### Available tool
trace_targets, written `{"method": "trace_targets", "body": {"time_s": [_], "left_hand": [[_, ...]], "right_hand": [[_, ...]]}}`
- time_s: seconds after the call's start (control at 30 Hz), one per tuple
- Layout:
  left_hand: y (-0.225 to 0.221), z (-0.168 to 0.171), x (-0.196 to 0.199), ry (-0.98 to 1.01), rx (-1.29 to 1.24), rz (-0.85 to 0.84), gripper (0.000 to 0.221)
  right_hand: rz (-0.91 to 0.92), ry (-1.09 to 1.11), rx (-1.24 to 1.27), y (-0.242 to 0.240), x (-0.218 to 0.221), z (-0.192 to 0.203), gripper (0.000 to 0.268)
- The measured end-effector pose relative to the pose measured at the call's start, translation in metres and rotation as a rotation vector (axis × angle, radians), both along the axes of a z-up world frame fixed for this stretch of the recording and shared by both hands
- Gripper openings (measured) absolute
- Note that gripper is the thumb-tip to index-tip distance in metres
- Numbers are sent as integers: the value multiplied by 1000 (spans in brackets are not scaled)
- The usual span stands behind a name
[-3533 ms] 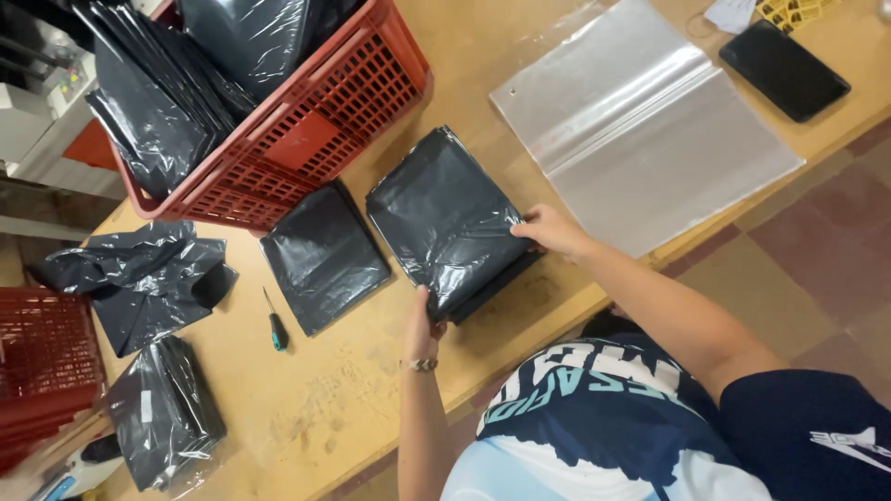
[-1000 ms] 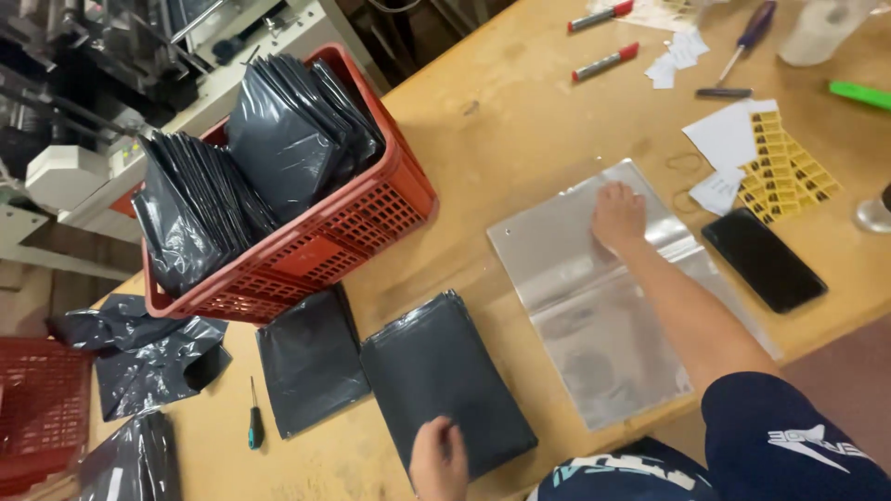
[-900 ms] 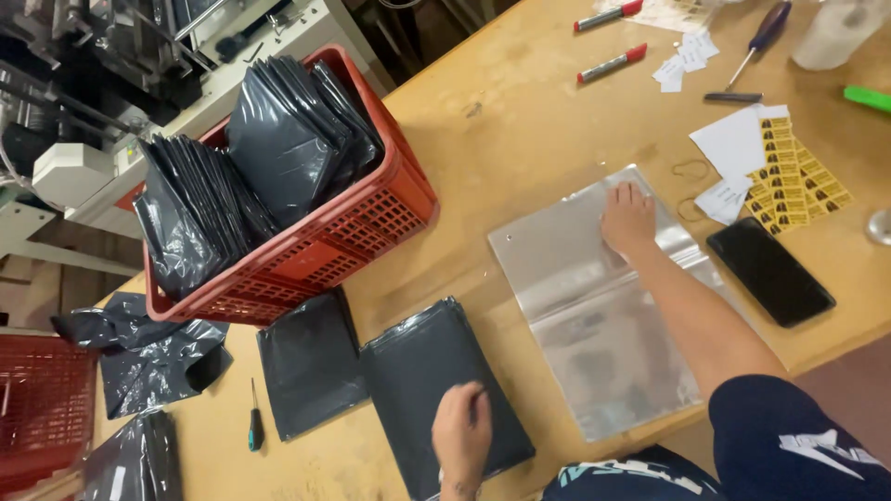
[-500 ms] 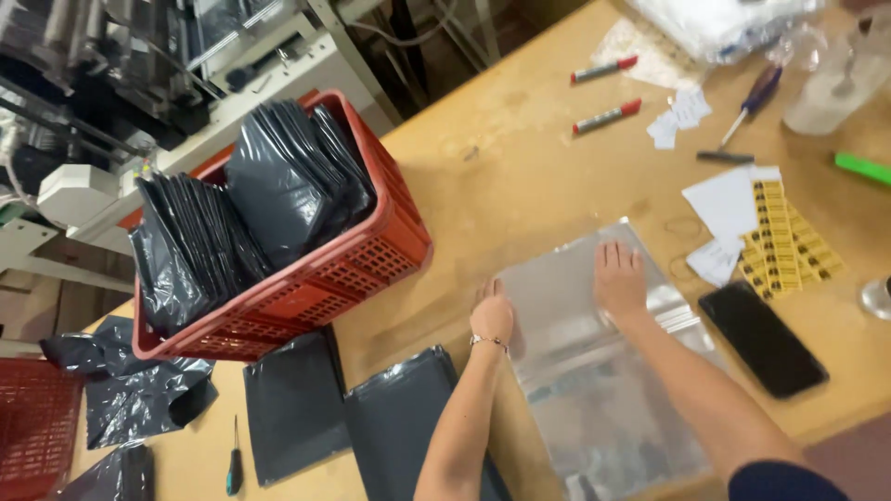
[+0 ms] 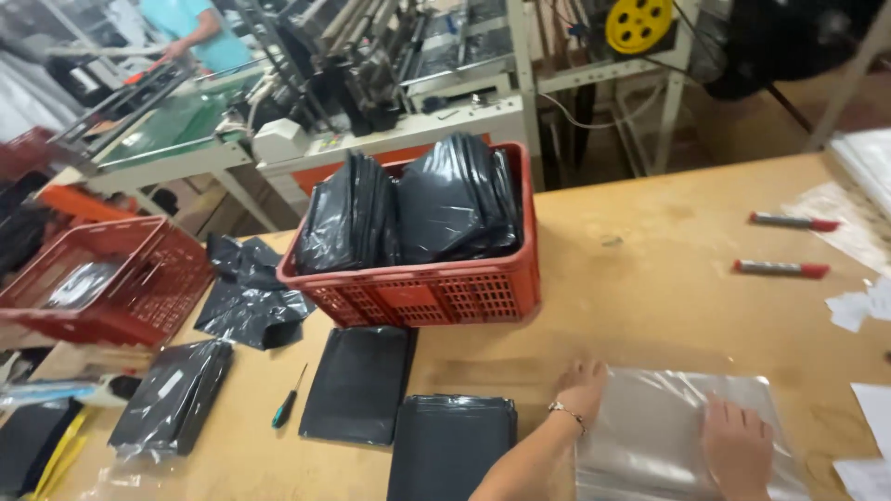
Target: Packaging stacks of black plastic bags into clear plastic sleeves
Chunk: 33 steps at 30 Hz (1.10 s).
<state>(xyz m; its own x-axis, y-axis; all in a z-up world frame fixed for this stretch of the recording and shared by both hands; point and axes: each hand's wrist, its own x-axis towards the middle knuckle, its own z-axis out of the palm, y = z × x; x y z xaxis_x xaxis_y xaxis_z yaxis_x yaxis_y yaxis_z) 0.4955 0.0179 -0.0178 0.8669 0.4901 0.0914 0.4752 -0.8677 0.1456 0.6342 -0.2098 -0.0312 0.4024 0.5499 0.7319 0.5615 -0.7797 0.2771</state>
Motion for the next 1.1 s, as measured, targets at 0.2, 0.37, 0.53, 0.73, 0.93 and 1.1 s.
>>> {"method": "trace_targets", "body": {"time_s": [0.2,0.37,0.53,0.73,0.93,1.1], "left_hand": [[3,7,-6,30,-91,-116,45],[6,17,0,20,5,-152,44],[14,23,5,230,1,-161,38],[11,27,7,348,-124,-88,71],[16,0,14,175,-107,-62,42],[16,31,0,151,-261,-61,50]], "right_hand": [[241,265,132,1,16,-21,9],[361,947,50,0,11,1,38],[428,619,-41,8,0,41,16],[155,259,-50,34,-4,20,86],[645,433,-51,88,-48,45,64],[473,454,-175,123,-56,10,59]]}}
